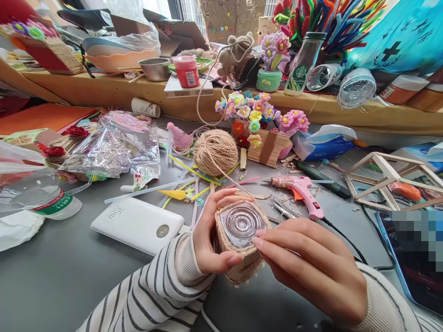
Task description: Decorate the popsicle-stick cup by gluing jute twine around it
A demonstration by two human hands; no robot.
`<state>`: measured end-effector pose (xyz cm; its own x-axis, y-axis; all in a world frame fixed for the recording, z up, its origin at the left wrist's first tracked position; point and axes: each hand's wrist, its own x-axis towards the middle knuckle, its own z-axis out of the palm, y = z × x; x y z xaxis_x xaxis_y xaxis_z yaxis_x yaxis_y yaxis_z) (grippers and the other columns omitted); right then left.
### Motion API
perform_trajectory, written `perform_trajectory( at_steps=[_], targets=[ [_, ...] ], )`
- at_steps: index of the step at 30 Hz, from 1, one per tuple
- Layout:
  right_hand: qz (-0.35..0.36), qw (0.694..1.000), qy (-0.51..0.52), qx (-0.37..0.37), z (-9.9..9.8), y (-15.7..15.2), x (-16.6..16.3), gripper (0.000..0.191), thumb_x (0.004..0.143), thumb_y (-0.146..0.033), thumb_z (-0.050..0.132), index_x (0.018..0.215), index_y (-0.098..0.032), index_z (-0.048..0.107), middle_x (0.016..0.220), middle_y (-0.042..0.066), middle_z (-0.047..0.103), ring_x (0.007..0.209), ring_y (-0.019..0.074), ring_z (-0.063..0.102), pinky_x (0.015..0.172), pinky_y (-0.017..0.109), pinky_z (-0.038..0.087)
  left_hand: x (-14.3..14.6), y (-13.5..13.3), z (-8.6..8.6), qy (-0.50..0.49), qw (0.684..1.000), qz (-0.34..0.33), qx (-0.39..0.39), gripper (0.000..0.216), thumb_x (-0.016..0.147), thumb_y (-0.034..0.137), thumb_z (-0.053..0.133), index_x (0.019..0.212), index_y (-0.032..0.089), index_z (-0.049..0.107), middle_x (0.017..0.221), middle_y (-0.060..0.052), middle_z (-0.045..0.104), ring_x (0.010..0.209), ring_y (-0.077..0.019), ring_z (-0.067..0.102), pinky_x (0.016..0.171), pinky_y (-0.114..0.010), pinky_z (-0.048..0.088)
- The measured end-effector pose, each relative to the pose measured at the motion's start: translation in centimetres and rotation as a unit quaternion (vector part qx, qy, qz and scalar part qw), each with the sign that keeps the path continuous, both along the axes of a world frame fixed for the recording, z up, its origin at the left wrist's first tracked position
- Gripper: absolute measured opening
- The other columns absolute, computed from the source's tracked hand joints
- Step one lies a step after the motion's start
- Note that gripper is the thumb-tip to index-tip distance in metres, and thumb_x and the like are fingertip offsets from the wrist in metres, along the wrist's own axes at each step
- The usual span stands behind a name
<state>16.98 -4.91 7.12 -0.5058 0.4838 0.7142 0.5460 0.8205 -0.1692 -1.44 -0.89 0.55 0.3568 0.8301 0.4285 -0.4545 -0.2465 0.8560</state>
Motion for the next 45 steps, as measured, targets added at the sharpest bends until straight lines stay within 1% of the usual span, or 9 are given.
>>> perform_trajectory(
  at_steps=[6, 10, 13, 18, 22, 28, 31, 40, 45],
  targets=[
    [0.019, 1.0, -0.001, 0.0, -0.6, 0.0, 0.3, 0.017, 0.086, -0.006, 0.055, 0.096, -0.009, 0.068, 0.088, 0.008, 0.074, 0.079, 0.014, 0.065, 0.067, 0.027, 0.056, 0.0, -0.2, -0.3, -0.016, 0.999, 0.023, 0.022, 0.088, 0.055, 0.039, 0.085, 0.131, 0.025, 0.043, 0.124, -0.012, 0.058, 0.112, -0.0317, 0.058, 0.099, -0.047, 0.044],
    [0.022, 1.0, -0.007, 0.009, -1.3, -0.1, 0.8, 0.023, 0.088, -0.006, 0.051, 0.103, -0.01, 0.068, 0.099, 0.008, 0.073, 0.089, 0.0165, 0.064, 0.077, 0.029, 0.055, 0.0, 0.0, -0.1, -0.024, 0.999, 0.032, 0.031, 0.085, 0.058, 0.038, 0.084, 0.131, 0.025, 0.043, 0.124, -0.012, 0.059, 0.107, -0.0277, 0.06, 0.095, -0.043, 0.048],
    [0.01, 1.0, -0.026, 0.014, -1.5, -0.2, 1.1, 0.024, 0.089, -0.008, 0.05, 0.105, -0.013, 0.068, 0.102, 0.007, 0.073, 0.09, 0.0175, 0.065, 0.082, 0.03, 0.054, -0.1, 0.1, -0.1, -0.021, 0.999, 0.035, 0.031, 0.086, 0.056, 0.037, 0.086, 0.131, 0.025, 0.044, 0.123, -0.011, 0.059, 0.106, -0.0268, 0.061, 0.094, -0.042, 0.049],
    [0.025, 0.999, -0.017, 0.019, -1.3, 0.1, 0.8, 0.021, 0.087, -0.007, 0.053, 0.101, -0.01, 0.068, 0.096, 0.008, 0.073, 0.088, 0.0169, 0.061, 0.076, 0.031, 0.054, -0.1, 0.1, -0.5, -0.006, 0.999, 0.027, 0.026, 0.095, 0.05, 0.039, 0.089, 0.132, 0.026, 0.043, 0.125, -0.012, 0.058, 0.108, -0.029, 0.059, 0.096, -0.043, 0.047],
    [0.036, 0.999, -0.01, 0.033, -1.1, 0.4, 0.6, 0.019, 0.086, -0.009, 0.055, 0.097, -0.012, 0.07, 0.093, 0.008, 0.073, 0.085, 0.0165, 0.061, 0.072, 0.03, 0.054, -0.2, 0.0, -0.7, -0.006, 0.999, 0.027, 0.029, 0.093, 0.053, 0.039, 0.088, 0.132, 0.026, 0.041, 0.126, -0.012, 0.057, 0.108, -0.0288, 0.059, 0.096, -0.044, 0.047],
    [0.041, 0.999, -0.015, 0.027, -0.9, 0.3, 0.7, 0.022, 0.091, -0.01, 0.048, 0.095, -0.014, 0.07, 0.091, 0.007, 0.073, 0.083, 0.0154, 0.061, 0.07, 0.028, 0.054, -0.2, 0.2, -0.9, -0.008, 0.999, 0.021, 0.029, 0.1, 0.046, 0.04, 0.091, 0.132, 0.028, 0.042, 0.125, -0.01, 0.057, 0.108, -0.0277, 0.058, 0.097, -0.043, 0.046],
    [0.039, 0.999, -0.011, 0.024, -0.9, 0.2, 0.6, 0.022, 0.09, -0.009, 0.049, 0.094, -0.013, 0.07, 0.091, 0.007, 0.073, 0.084, 0.0155, 0.062, 0.07, 0.028, 0.054, -0.2, 0.2, -0.9, -0.008, 0.999, 0.023, 0.03, 0.101, 0.045, 0.04, 0.092, 0.132, 0.028, 0.042, 0.125, -0.01, 0.057, 0.107, -0.0272, 0.058, 0.097, -0.042, 0.046],
    [0.04, 0.999, -0.007, 0.017, -1.4, 0.4, 0.6, 0.02, 0.089, -0.007, 0.05, 0.096, -0.012, 0.069, 0.092, 0.007, 0.074, 0.086, 0.015, 0.064, 0.07, 0.028, 0.056, -0.3, 0.2, -0.5, 0.018, 0.999, 0.032, 0.029, 0.09, 0.055, 0.036, 0.086, 0.131, 0.025, 0.04, 0.125, -0.014, 0.056, 0.11, -0.0313, 0.058, 0.096, -0.048, 0.045],
    [0.033, 0.999, 0.017, 0.005, -1.4, 0.1, 0.5, 0.023, 0.089, -0.006, 0.048, 0.098, -0.011, 0.068, 0.097, 0.008, 0.074, 0.093, 0.0148, 0.064, 0.079, 0.027, 0.056, -0.3, 0.4, -0.3, 0.006, 0.999, 0.03, 0.015, 0.087, 0.056, 0.041, 0.084, 0.13, 0.023, 0.041, 0.121, -0.014, 0.059, 0.109, -0.0315, 0.059, 0.096, -0.048, 0.045]
  ],
)
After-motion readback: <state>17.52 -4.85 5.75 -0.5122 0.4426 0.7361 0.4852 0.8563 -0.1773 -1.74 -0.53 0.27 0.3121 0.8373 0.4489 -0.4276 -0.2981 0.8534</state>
